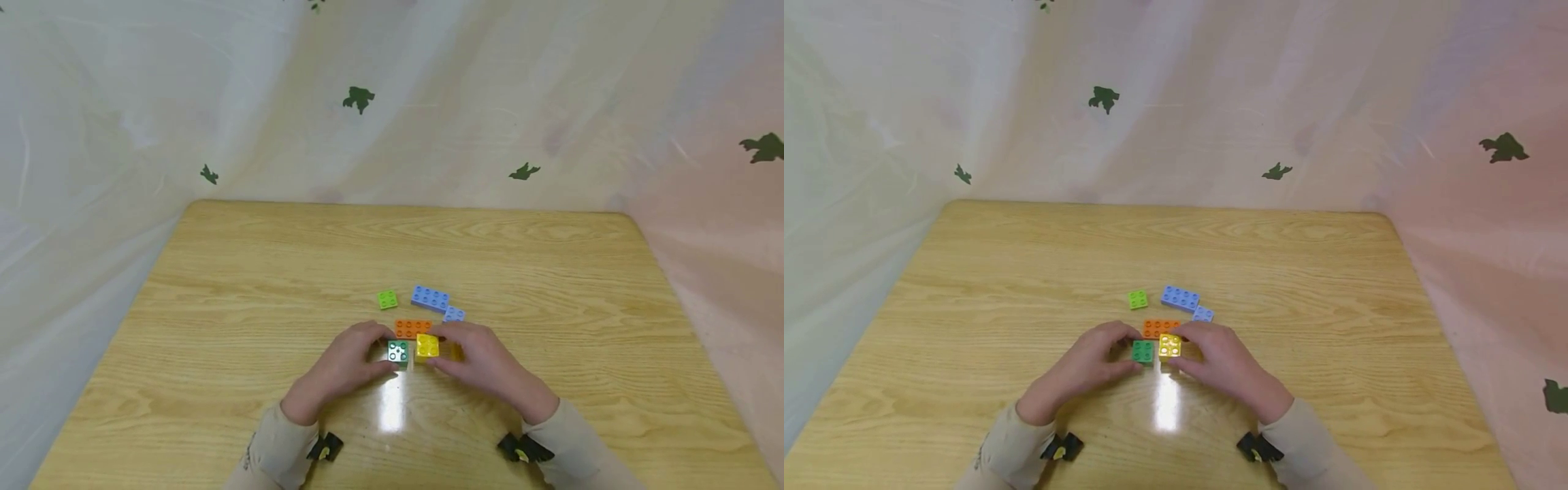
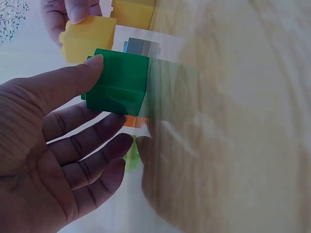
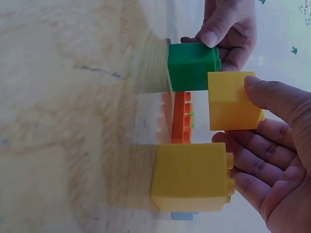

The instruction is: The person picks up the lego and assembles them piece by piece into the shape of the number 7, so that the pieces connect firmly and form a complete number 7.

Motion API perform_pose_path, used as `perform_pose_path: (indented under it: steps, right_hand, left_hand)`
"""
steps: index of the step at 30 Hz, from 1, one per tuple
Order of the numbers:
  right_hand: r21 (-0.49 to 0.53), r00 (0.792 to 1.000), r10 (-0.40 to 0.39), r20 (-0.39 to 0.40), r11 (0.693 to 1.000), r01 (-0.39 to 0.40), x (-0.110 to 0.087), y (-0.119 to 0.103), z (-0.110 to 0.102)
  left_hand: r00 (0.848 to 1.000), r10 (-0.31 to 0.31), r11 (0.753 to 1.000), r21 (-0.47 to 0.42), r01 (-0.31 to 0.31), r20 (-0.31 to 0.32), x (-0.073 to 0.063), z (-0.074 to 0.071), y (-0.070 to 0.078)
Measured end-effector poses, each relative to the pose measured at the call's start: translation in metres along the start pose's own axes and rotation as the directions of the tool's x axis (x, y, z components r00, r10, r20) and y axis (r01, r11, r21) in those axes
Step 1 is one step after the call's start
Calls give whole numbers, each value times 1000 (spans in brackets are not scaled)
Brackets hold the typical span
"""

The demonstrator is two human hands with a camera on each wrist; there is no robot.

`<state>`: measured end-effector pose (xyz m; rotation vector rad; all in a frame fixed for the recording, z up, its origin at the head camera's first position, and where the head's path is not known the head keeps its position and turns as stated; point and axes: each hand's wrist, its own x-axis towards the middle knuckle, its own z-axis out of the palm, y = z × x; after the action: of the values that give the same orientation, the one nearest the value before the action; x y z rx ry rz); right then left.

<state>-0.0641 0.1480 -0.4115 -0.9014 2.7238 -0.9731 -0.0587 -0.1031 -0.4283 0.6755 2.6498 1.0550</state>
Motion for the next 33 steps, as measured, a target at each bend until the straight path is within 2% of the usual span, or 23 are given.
perform_pose_path:
  steps: [13,28,33]
  right_hand:
    - [32,995,-97,-36,995,99,8,-9,-1]
    - [93,985,-158,-65,982,164,14,-15,0]
    - [98,986,-156,-60,982,161,15,-17,1]
  left_hand:
    - [1000,-17,1000,18,17,11,0,0,2]
    - [1000,-16,999,36,15,21,2,1,1]
    - [1000,-18,999,28,17,25,3,1,1]
